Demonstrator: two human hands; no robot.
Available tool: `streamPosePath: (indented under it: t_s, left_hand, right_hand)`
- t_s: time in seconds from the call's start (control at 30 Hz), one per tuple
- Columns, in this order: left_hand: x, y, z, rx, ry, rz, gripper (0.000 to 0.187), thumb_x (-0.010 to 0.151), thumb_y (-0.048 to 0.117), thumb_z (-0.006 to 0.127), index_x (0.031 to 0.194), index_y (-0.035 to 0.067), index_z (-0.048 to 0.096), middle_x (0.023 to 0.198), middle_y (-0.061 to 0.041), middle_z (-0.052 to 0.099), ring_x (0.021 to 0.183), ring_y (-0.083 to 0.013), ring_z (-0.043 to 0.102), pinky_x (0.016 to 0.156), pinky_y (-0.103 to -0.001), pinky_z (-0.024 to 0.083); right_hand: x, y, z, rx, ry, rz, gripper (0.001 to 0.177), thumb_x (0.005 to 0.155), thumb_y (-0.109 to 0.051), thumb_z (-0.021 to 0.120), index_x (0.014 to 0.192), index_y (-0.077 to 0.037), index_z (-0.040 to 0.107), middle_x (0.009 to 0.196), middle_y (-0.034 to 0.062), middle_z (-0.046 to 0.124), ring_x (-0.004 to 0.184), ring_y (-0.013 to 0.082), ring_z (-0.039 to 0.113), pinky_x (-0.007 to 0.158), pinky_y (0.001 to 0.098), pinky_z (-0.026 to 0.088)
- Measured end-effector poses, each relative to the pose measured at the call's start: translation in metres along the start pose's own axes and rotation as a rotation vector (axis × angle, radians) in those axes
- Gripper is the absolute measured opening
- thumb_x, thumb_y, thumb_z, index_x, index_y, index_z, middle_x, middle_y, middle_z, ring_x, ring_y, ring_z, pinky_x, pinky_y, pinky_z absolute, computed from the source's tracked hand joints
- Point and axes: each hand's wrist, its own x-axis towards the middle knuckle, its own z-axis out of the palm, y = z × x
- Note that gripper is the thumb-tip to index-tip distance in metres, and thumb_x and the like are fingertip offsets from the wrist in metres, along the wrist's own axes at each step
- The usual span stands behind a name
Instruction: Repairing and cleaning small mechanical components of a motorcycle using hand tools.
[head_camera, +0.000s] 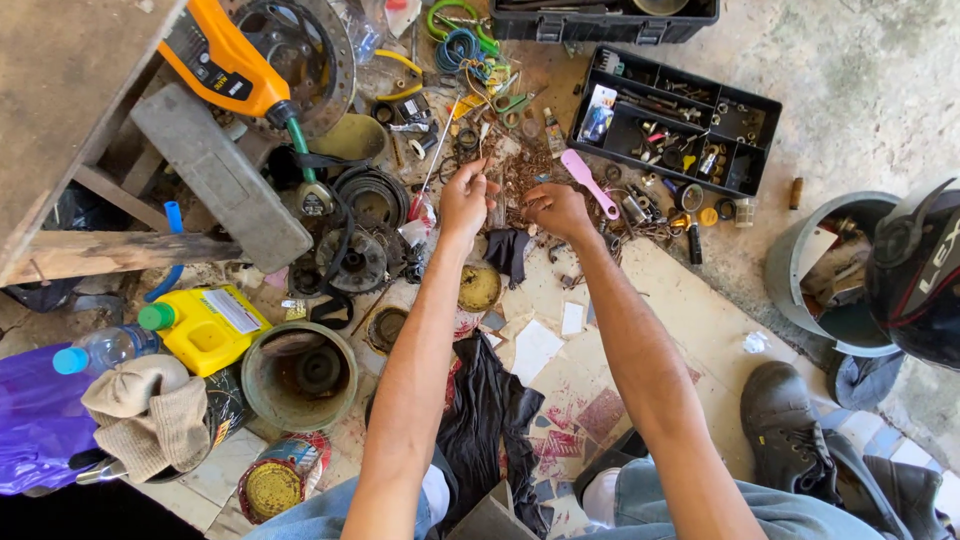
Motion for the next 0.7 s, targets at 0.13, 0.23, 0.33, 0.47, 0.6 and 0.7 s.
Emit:
streamPosePath:
  t_s: [0.13,0.23,0.33,0.47,0.6,0.7]
  left_hand:
    - [-0.002,-0.001,0.005,0.043,0.015,-0.058,0.031,0.106,0.009,0.051,0.133,0.011,0.066,0.095,-0.005,0.073,0.066,-0.0077,0.059,0.059,-0.024,0.049]
    - [0.001,-0.010,0.007,-0.005,0.000,0.001,0.025,0.107,0.008,0.052,0.124,0.003,0.069,0.103,-0.004,0.076,0.080,-0.0040,0.069,0.065,-0.023,0.055]
    - [-0.007,0.008,0.011,0.017,0.000,-0.052,0.020,0.106,0.009,0.055,0.119,0.002,0.068,0.098,-0.007,0.077,0.069,-0.0087,0.063,0.062,-0.023,0.053]
    - [-0.010,0.023,0.012,-0.048,-0.042,0.022,0.019,0.105,0.011,0.056,0.118,0.003,0.067,0.099,-0.007,0.078,0.072,-0.0090,0.066,0.063,-0.024,0.054]
    - [-0.022,0.055,0.015,-0.084,-0.099,0.140,0.021,0.106,0.013,0.057,0.119,0.002,0.068,0.100,-0.007,0.078,0.076,-0.0093,0.067,0.065,-0.023,0.054]
    - [-0.032,0.075,0.020,-0.140,-0.155,0.273,0.019,0.106,0.012,0.058,0.118,0.000,0.068,0.102,-0.007,0.078,0.088,-0.0102,0.072,0.068,-0.024,0.056]
  right_hand:
    - [-0.020,-0.022,-0.008,-0.177,-0.216,-0.088,0.059,0.067,-0.023,0.094,0.122,-0.019,0.074,0.110,0.0073,0.077,0.103,0.0195,0.072,0.097,0.0372,0.054]
    - [-0.031,-0.023,0.002,-0.263,-0.272,-0.044,0.075,0.062,-0.023,0.095,0.132,-0.029,0.068,0.116,0.0087,0.072,0.110,0.0219,0.067,0.098,0.0379,0.052]
    - [-0.037,-0.018,0.013,-0.325,-0.263,-0.056,0.065,0.065,-0.024,0.096,0.125,-0.027,0.071,0.129,0.0116,0.059,0.114,0.0281,0.056,0.101,0.0417,0.041]
    - [-0.037,-0.019,0.009,-0.407,-0.208,-0.133,0.031,0.075,-0.033,0.093,0.101,-0.019,0.082,0.113,0.0117,0.066,0.113,0.0255,0.060,0.100,0.0376,0.049]
    - [-0.029,-0.008,-0.018,-0.123,-0.113,-0.093,0.032,0.075,-0.030,0.091,0.095,-0.010,0.077,0.098,0.0055,0.073,0.092,0.0170,0.069,0.085,0.0330,0.057]
    - [-0.033,-0.011,-0.048,0.268,-0.084,-0.239,0.019,0.083,-0.017,0.084,0.096,-0.009,0.073,0.094,0.0040,0.074,0.083,0.0154,0.066,0.075,0.0331,0.055]
